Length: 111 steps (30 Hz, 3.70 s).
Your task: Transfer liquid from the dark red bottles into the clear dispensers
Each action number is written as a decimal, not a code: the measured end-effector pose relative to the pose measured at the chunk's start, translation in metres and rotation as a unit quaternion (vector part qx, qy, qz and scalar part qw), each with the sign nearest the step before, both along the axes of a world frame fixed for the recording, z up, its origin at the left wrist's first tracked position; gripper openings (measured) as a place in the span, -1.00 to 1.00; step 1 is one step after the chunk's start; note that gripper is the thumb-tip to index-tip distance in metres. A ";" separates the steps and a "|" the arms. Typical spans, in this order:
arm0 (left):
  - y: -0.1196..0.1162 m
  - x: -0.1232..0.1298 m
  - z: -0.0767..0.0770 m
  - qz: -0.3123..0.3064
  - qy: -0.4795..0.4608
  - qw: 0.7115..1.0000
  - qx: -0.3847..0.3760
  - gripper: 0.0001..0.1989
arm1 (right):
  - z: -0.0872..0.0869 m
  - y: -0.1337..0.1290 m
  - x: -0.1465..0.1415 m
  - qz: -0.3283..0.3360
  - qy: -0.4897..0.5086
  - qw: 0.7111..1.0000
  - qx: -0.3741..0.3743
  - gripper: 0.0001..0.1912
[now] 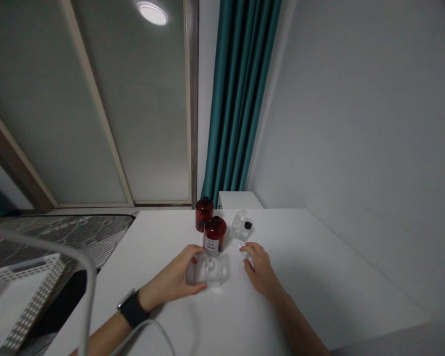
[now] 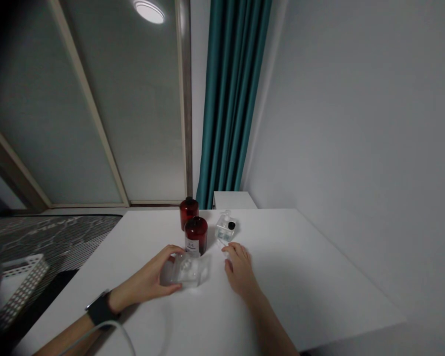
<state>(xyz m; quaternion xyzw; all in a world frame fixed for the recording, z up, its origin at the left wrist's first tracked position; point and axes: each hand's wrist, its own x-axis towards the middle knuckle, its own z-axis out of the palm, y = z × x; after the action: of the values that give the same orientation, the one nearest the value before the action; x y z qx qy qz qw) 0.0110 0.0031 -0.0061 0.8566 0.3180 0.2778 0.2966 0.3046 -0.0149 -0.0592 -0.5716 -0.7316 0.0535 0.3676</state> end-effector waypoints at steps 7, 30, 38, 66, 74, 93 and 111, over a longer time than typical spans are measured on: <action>0.001 0.000 0.004 0.005 0.016 1.000 -0.003 -0.36 | 0.006 0.000 0.000 0.008 0.040 0.998 0.041 -0.62; 0.002 -0.009 0.011 0.000 0.071 0.997 0.031 -0.37 | 0.072 0.049 -0.095 0.006 0.202 0.961 0.188 -0.65; 0.000 -0.008 0.013 0.007 0.072 0.997 0.025 -0.41 | 0.057 0.053 -0.098 0.019 0.225 0.968 0.107 -0.44; -0.001 -0.008 0.014 -0.004 0.061 0.998 0.024 -0.47 | 0.053 0.052 -0.070 0.123 0.224 0.966 0.045 -0.43; -0.002 -0.008 0.020 -0.011 0.077 0.997 0.019 -0.46 | 0.056 0.045 -0.061 0.192 0.263 0.946 0.003 -0.48; -0.010 0.012 0.006 0.111 0.129 0.985 -0.004 -0.38 | 0.043 0.051 -0.104 0.009 0.325 0.946 0.008 -0.38; 0.014 -0.015 0.005 0.171 -0.020 0.984 -0.036 -0.36 | 0.054 0.033 -0.078 0.141 0.316 0.934 -0.087 -0.31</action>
<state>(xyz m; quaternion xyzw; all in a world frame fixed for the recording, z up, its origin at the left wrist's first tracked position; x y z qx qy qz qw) -0.0040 0.0168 -0.0009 0.7726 0.4638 0.3294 0.2820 0.2267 0.0182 -0.0048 -0.4459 -0.6435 0.3457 0.5172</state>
